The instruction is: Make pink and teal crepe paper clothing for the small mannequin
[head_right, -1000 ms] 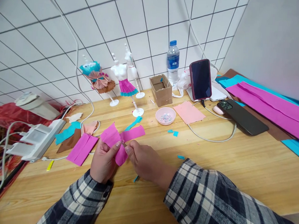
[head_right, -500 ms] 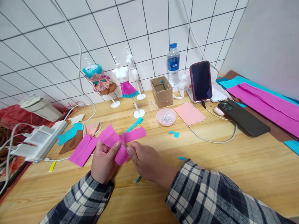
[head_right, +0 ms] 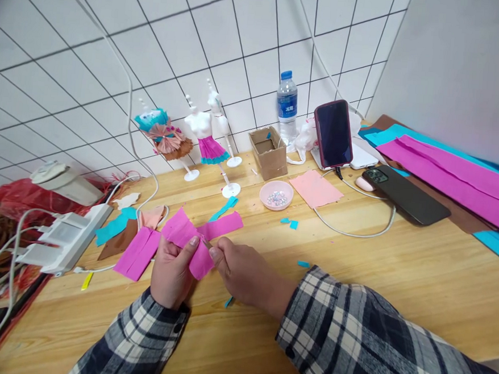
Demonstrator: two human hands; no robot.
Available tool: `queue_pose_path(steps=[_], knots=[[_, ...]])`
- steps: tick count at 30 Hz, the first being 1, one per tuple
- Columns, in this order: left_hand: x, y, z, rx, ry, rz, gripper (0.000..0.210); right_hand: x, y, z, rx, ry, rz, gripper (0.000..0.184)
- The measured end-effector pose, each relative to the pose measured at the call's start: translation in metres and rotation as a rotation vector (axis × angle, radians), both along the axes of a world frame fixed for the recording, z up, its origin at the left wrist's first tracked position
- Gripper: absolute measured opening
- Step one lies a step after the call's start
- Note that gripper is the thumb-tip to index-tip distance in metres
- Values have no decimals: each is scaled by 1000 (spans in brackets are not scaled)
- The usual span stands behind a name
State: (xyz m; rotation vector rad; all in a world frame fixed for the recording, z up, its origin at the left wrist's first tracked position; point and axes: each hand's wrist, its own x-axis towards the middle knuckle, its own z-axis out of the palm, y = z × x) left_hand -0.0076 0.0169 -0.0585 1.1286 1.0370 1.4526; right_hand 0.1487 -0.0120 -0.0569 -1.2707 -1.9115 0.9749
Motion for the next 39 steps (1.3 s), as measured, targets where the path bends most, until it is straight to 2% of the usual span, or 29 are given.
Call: queue_pose_path(steps=[6,18,23,31,39], knots=[[1,-2,1,-13,24,-13,44,-1,0,2,12,0,-4,27],[0,-1,2,-9,-7,-24,50,0,-1,2,-34,-21,-11,27],[2,-3,5,-6,12,-28,53,-1,0,2,-8,0,1,27],[0,-1,0,-13,-5,-22,50,-1,1,1,21,-24,-10,26],[2,-2,3,-8,10,-8,49,0,-1,2,-39,-22,1,26]])
